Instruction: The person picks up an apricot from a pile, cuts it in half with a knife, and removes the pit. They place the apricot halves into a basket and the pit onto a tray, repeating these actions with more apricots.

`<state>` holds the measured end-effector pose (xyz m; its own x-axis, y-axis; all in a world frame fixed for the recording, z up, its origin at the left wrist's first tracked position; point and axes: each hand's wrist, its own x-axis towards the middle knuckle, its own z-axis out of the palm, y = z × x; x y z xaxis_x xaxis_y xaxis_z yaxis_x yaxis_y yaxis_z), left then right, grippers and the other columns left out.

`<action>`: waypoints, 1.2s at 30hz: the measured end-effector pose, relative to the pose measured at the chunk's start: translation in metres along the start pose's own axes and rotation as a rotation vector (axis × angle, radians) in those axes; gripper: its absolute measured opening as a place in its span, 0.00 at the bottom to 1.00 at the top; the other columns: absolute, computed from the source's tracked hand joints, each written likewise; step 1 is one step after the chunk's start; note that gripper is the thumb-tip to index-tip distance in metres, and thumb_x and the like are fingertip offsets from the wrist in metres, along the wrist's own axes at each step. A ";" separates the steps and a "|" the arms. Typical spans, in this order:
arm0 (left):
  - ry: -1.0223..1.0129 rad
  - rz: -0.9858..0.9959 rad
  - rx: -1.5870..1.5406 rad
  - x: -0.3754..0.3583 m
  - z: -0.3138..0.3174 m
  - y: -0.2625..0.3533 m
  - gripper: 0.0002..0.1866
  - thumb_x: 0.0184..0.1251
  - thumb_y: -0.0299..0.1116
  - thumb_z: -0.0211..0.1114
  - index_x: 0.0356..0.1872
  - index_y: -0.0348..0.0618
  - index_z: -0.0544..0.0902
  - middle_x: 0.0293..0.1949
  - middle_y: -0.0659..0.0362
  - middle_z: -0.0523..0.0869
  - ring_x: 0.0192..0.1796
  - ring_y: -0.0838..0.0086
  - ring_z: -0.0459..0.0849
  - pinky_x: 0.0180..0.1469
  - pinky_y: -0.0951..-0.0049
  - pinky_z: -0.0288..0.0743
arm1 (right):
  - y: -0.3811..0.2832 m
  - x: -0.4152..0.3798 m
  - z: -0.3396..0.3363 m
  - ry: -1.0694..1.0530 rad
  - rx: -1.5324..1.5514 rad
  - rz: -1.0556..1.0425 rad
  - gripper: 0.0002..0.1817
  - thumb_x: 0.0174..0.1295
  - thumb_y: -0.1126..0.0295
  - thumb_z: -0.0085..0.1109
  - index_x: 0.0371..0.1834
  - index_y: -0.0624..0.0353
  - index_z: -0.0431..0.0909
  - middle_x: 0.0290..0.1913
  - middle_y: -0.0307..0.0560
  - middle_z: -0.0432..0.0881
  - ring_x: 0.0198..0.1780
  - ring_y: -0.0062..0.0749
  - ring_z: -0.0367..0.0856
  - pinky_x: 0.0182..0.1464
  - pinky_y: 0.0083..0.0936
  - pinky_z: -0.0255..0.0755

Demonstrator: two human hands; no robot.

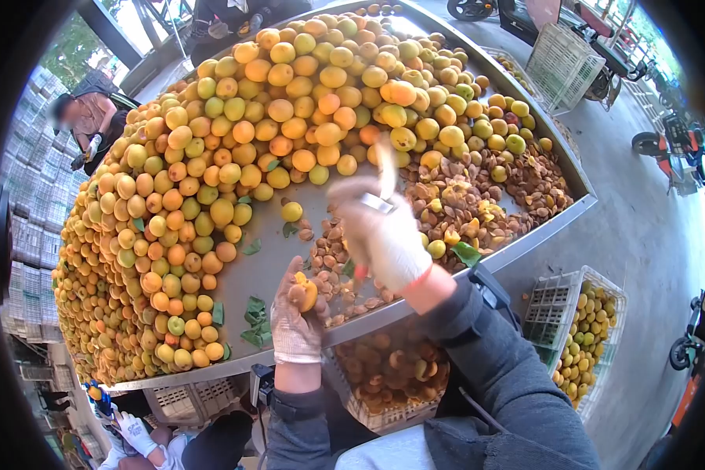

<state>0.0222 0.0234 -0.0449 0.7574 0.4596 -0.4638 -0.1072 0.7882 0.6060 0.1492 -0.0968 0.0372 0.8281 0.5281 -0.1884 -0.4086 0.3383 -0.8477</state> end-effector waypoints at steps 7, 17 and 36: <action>0.037 0.130 0.084 -0.004 0.005 -0.006 0.16 0.73 0.35 0.57 0.53 0.35 0.79 0.42 0.57 0.85 0.46 0.71 0.83 0.53 0.73 0.78 | 0.030 -0.034 0.020 -0.373 -1.295 -0.432 0.13 0.52 0.68 0.60 0.43 0.48 0.79 0.37 0.48 0.83 0.36 0.48 0.83 0.37 0.37 0.78; -0.062 0.099 0.149 -0.027 0.017 0.013 0.19 0.71 0.33 0.58 0.56 0.29 0.75 0.37 0.55 0.86 0.32 0.73 0.85 0.31 0.74 0.82 | 0.016 -0.012 -0.009 -0.004 -0.728 -0.125 0.10 0.56 0.66 0.65 0.34 0.62 0.79 0.27 0.46 0.80 0.31 0.27 0.80 0.36 0.27 0.74; -0.148 0.271 0.559 -0.051 0.010 0.024 0.16 0.67 0.20 0.59 0.56 0.31 0.79 0.48 0.58 0.80 0.49 0.76 0.80 0.51 0.78 0.75 | 0.029 -0.048 0.010 -0.387 -1.349 -0.472 0.14 0.55 0.61 0.64 0.38 0.58 0.79 0.33 0.50 0.82 0.33 0.48 0.83 0.34 0.37 0.77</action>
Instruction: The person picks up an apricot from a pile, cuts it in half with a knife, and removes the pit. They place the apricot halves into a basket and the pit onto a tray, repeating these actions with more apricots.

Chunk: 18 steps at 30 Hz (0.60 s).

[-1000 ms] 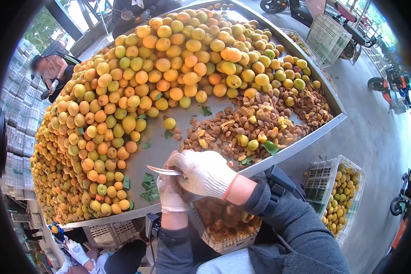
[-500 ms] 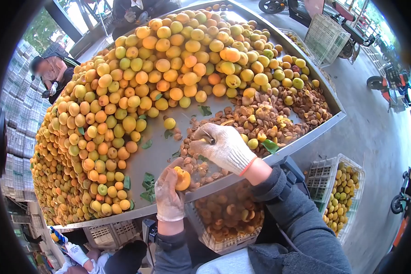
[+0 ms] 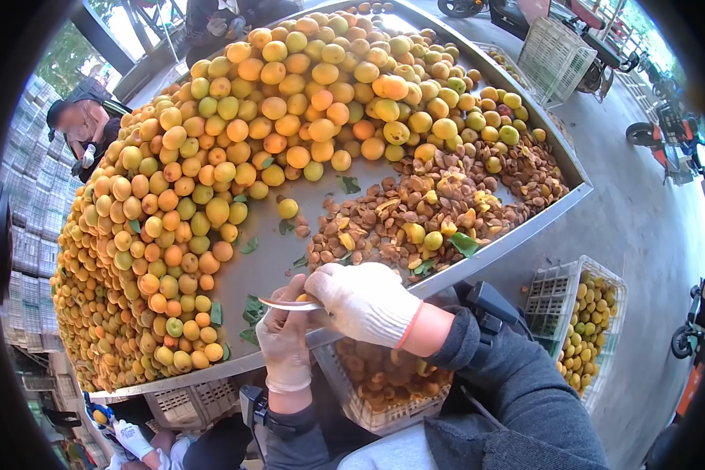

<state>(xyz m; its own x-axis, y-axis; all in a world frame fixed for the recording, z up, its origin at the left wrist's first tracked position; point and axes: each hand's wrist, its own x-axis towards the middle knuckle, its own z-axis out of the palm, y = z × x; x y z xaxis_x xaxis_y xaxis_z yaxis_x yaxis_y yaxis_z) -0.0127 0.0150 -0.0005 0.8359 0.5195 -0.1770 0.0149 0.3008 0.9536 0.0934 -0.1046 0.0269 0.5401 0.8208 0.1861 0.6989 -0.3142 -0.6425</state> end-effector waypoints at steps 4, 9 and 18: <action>-0.024 0.131 -0.029 0.000 -0.001 -0.011 0.15 0.68 0.22 0.61 0.54 0.33 0.81 0.46 0.60 0.80 0.48 0.77 0.80 0.50 0.79 0.75 | 0.007 -0.001 0.007 -0.014 -0.018 -0.049 0.09 0.56 0.65 0.61 0.33 0.59 0.77 0.28 0.49 0.81 0.30 0.44 0.83 0.29 0.37 0.75; -0.003 0.013 -0.063 0.001 -0.004 -0.011 0.17 0.69 0.32 0.63 0.53 0.30 0.80 0.44 0.60 0.83 0.45 0.76 0.82 0.52 0.76 0.77 | 0.005 0.003 -0.007 -0.085 0.728 0.278 0.07 0.59 0.67 0.59 0.34 0.60 0.80 0.23 0.43 0.80 0.24 0.27 0.79 0.26 0.28 0.73; 0.091 -0.028 -0.248 -0.005 -0.001 -0.002 0.17 0.69 0.28 0.62 0.55 0.29 0.79 0.46 0.55 0.84 0.47 0.72 0.83 0.55 0.73 0.77 | 0.010 -0.002 -0.005 -0.121 1.060 0.669 0.09 0.61 0.65 0.59 0.33 0.58 0.81 0.23 0.34 0.77 0.19 0.16 0.72 0.21 0.15 0.64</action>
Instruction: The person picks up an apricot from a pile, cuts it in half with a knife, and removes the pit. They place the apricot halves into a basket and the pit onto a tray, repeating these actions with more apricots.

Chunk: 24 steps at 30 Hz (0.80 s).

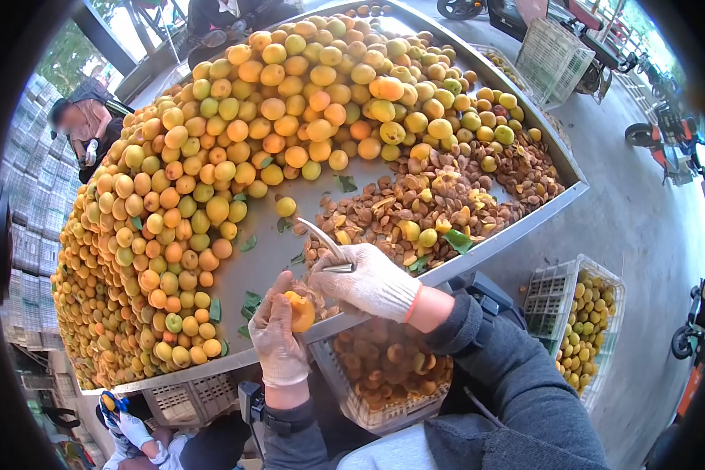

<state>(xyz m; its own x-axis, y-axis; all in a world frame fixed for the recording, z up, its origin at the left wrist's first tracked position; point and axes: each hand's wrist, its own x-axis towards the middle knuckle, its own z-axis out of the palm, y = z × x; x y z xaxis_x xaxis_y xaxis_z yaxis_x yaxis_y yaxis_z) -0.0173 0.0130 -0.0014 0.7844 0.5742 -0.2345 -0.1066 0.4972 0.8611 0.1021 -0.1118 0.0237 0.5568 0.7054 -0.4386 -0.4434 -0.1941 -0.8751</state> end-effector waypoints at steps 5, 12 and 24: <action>-0.013 0.213 0.263 0.003 -0.004 -0.018 0.18 0.68 0.24 0.62 0.58 0.29 0.77 0.44 0.56 0.84 0.45 0.75 0.82 0.50 0.77 0.77 | 0.012 0.000 0.005 0.074 -0.657 -0.602 0.12 0.57 0.62 0.64 0.38 0.58 0.80 0.26 0.49 0.81 0.29 0.43 0.83 0.32 0.36 0.76; 0.127 -0.006 0.165 0.012 0.003 -0.029 0.19 0.66 0.22 0.62 0.57 0.26 0.76 0.44 0.55 0.84 0.41 0.76 0.83 0.46 0.79 0.79 | 0.012 -0.013 0.022 0.172 -1.331 -0.555 0.08 0.54 0.64 0.64 0.34 0.52 0.82 0.29 0.46 0.81 0.32 0.44 0.83 0.31 0.36 0.77; -0.158 0.852 1.075 -0.015 0.011 0.028 0.14 0.57 0.20 0.62 0.46 0.36 0.83 0.51 0.50 0.79 0.52 0.60 0.80 0.55 0.65 0.75 | -0.016 -0.008 -0.039 0.392 -0.385 -0.422 0.12 0.60 0.62 0.65 0.37 0.59 0.82 0.27 0.47 0.84 0.25 0.27 0.84 0.30 0.25 0.76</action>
<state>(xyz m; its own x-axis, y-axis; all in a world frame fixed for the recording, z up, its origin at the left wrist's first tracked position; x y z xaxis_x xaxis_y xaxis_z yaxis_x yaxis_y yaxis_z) -0.0247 0.0110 0.0309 0.7836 0.3294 0.5268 -0.1211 -0.7507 0.6495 0.1316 -0.1411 0.0331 0.8719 0.4892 -0.0231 0.1073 -0.2369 -0.9656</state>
